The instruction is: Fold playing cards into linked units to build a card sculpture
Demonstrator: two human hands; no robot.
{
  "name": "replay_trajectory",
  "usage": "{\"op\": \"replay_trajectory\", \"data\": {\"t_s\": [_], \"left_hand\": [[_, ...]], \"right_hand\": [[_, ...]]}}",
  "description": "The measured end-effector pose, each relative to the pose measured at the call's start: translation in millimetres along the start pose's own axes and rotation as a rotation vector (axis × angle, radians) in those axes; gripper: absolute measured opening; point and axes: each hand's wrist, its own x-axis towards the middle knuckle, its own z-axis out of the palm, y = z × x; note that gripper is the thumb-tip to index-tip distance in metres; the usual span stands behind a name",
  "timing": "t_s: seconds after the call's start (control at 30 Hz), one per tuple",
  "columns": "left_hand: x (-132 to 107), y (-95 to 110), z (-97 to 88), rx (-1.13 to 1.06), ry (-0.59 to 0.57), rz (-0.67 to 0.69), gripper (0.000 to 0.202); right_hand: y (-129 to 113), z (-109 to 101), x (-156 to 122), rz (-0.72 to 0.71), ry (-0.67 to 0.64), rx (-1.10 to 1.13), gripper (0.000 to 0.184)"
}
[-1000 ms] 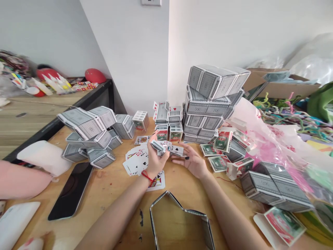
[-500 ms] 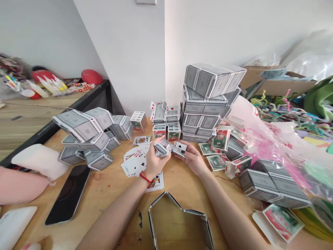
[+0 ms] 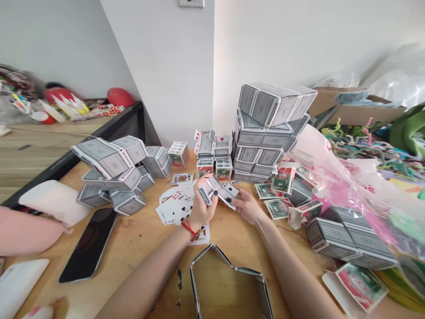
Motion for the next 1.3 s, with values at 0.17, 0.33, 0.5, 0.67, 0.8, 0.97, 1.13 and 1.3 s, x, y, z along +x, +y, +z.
{"op": "replay_trajectory", "data": {"t_s": [0.17,0.33,0.5,0.67,0.8,0.97,1.13,1.3], "left_hand": [[-0.3,-2.8,0.4,0.025,0.001,0.006,0.036],[0.4,-2.9,-0.5,0.032,-0.005,0.003,0.038],[2.6,0.4,-3.6,0.055,-0.010,0.026,0.047],[1.7,2.8,-7.1,0.174,0.091,0.181,0.060],[0.0,4.3,-6.7,0.234,0.120,0.199,0.061],[0.2,4.4,-4.4,0.177,0.150,0.246,0.049],[0.3,5.4,-4.5,0.177,0.144,0.212,0.043],[1.0,9.6,-5.9,0.223,0.127,0.187,0.040]], "right_hand": [[-1.1,0.8,-0.3,0.037,-0.065,-0.005,0.046],[-3.6,4.0,-1.5,0.029,-0.062,-0.009,0.044],[-4.3,6.5,-3.4,-0.012,-0.089,-0.122,0.033],[-3.6,7.0,-5.7,-0.020,-0.195,-0.300,0.029],[-3.2,5.7,-5.9,-0.019,-0.202,-0.361,0.035],[-2.4,3.6,-4.1,-0.031,-0.211,-0.399,0.035],[-2.1,4.2,-2.6,-0.025,-0.212,-0.410,0.034],[-2.6,6.9,-2.9,-0.028,-0.206,-0.408,0.033]]}}
